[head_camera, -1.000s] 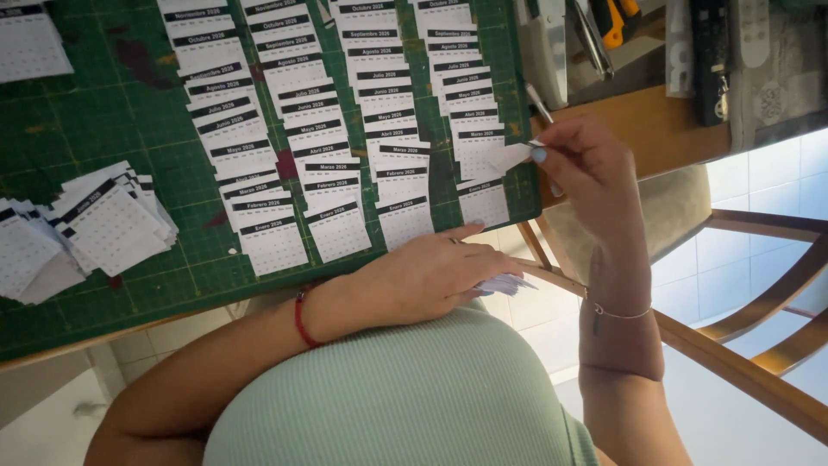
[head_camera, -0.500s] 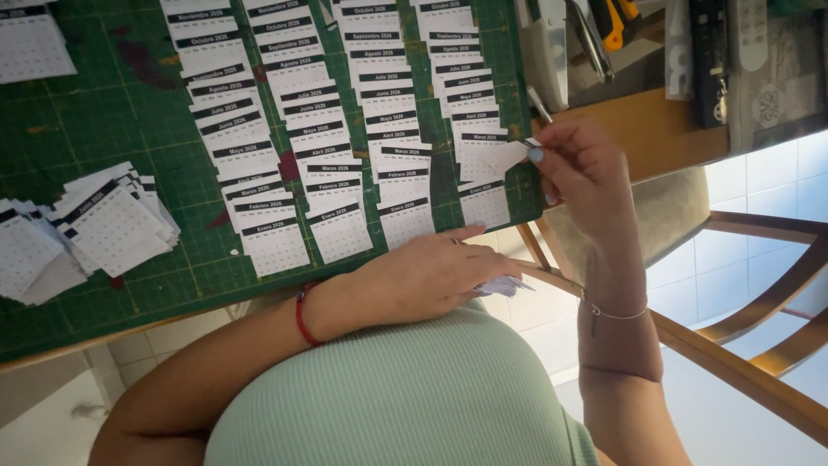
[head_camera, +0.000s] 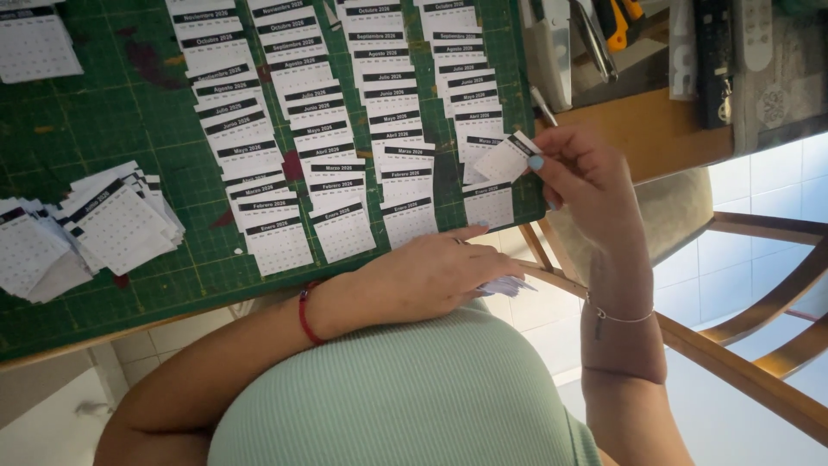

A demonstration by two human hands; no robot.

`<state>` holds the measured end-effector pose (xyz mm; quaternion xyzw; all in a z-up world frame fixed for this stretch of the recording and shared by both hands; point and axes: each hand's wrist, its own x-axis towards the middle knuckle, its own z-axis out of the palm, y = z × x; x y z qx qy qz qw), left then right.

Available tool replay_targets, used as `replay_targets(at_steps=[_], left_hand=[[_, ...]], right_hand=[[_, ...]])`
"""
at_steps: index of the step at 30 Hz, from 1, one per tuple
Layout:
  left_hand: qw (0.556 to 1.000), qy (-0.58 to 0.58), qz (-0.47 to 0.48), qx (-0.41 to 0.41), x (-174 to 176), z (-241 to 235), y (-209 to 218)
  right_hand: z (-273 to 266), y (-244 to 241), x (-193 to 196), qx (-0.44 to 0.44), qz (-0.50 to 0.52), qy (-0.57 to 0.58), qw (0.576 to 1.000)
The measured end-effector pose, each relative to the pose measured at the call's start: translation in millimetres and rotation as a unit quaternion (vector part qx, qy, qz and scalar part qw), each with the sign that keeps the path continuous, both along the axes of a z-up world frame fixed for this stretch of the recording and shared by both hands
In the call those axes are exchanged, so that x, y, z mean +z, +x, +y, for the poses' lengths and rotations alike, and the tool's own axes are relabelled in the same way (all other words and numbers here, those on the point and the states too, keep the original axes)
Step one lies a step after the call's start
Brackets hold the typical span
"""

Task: Sorting and organizing small printed calendar cards into columns on a cutting mat based on the month and year.

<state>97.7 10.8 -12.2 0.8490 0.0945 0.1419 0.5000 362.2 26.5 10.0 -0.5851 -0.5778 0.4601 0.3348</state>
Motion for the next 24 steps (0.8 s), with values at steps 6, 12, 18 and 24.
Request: replay_targets(at_steps=[6, 12, 18, 24], left_hand=[[1.000, 0.020, -0.010, 0.012, 2.8, -0.9, -1.5], [1.000, 0.015, -0.013, 0.011, 8.7, 0.7, -4.5], [0.999, 0.022, -0.028, 0.019, 0.7, -2.6, -0.7], [0.999, 0.022, -0.038, 0.027, -2.7, -3.0, 0.0]], right_hand=[[-0.8, 2.8, -0.5, 0.041, -0.010, 0.007, 0.999], [0.8, 0.0, -0.8, 0.080, -0.065, 0.051, 0.993], [2.2, -24.4, 22.5, 0.073, -0.139, 0.060, 0.986], [2.2, -27.1, 19.5, 0.056, -0.211, 0.091, 0.972]])
